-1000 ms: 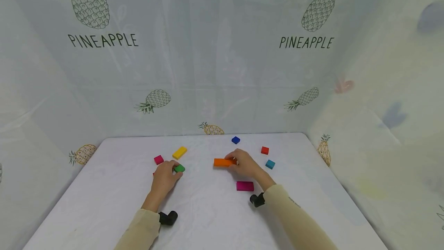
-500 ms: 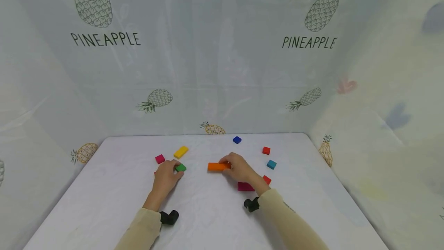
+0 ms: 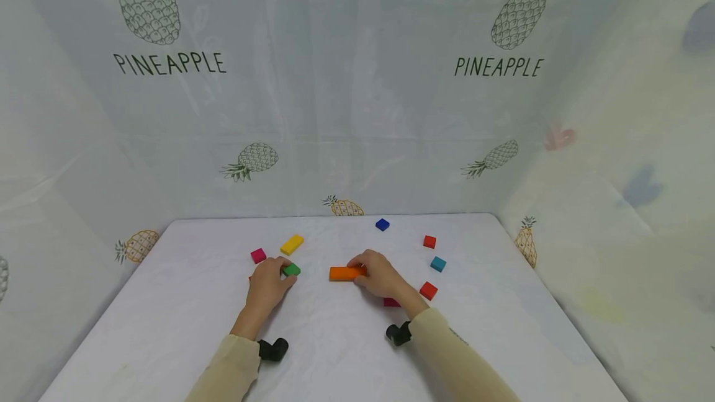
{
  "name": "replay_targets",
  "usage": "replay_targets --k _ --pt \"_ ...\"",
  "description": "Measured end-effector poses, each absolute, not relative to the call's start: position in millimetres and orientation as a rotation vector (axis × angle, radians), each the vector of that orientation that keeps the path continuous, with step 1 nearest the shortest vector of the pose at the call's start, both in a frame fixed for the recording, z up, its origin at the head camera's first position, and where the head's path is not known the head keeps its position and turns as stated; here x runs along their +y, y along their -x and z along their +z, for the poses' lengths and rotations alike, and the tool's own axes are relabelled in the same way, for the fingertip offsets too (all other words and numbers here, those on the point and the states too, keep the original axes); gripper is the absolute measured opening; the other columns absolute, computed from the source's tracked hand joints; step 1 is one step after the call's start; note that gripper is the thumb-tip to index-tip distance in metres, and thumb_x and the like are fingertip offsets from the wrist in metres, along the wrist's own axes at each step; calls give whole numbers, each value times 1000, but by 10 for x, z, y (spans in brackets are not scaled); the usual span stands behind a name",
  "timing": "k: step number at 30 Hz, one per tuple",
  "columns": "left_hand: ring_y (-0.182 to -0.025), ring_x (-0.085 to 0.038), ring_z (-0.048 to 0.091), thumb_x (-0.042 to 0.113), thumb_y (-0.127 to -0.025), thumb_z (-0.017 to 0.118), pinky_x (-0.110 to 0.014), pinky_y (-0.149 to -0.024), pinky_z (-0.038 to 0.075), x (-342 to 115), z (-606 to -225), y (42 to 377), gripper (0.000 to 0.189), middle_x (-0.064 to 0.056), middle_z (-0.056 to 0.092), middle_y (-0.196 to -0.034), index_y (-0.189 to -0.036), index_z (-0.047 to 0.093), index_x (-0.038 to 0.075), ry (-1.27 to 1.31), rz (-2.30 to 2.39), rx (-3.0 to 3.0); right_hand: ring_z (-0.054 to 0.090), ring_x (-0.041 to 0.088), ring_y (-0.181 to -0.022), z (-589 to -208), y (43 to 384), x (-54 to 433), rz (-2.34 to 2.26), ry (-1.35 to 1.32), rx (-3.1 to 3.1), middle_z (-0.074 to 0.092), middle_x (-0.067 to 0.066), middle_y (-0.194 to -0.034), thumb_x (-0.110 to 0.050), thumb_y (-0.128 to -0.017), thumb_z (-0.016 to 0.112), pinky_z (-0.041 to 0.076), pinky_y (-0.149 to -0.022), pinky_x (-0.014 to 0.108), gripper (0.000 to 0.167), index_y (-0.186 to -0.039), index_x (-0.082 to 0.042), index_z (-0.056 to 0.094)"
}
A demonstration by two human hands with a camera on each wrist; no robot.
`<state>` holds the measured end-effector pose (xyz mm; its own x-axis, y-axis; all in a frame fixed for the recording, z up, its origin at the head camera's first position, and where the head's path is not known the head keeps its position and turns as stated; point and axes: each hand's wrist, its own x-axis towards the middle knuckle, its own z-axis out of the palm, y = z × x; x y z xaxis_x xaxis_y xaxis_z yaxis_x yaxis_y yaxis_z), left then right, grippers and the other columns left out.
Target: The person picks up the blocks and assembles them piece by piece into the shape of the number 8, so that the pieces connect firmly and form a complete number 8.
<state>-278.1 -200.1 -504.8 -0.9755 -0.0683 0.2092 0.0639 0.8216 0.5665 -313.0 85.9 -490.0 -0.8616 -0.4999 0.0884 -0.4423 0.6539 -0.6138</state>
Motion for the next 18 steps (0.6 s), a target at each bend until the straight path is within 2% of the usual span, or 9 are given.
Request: replay_targets --k 18 --pt "-94 -30 61 12 -88 87 -51 -93 56 -2021 -5098 2793 33 -15 69 -103 -117 75 -1 8 -877 -2772 58 22 -109 -4988 3174 846 -1005 741 2723 66 5 -119 -10 -99 75 51 -106 47 29 -128 -12 73"
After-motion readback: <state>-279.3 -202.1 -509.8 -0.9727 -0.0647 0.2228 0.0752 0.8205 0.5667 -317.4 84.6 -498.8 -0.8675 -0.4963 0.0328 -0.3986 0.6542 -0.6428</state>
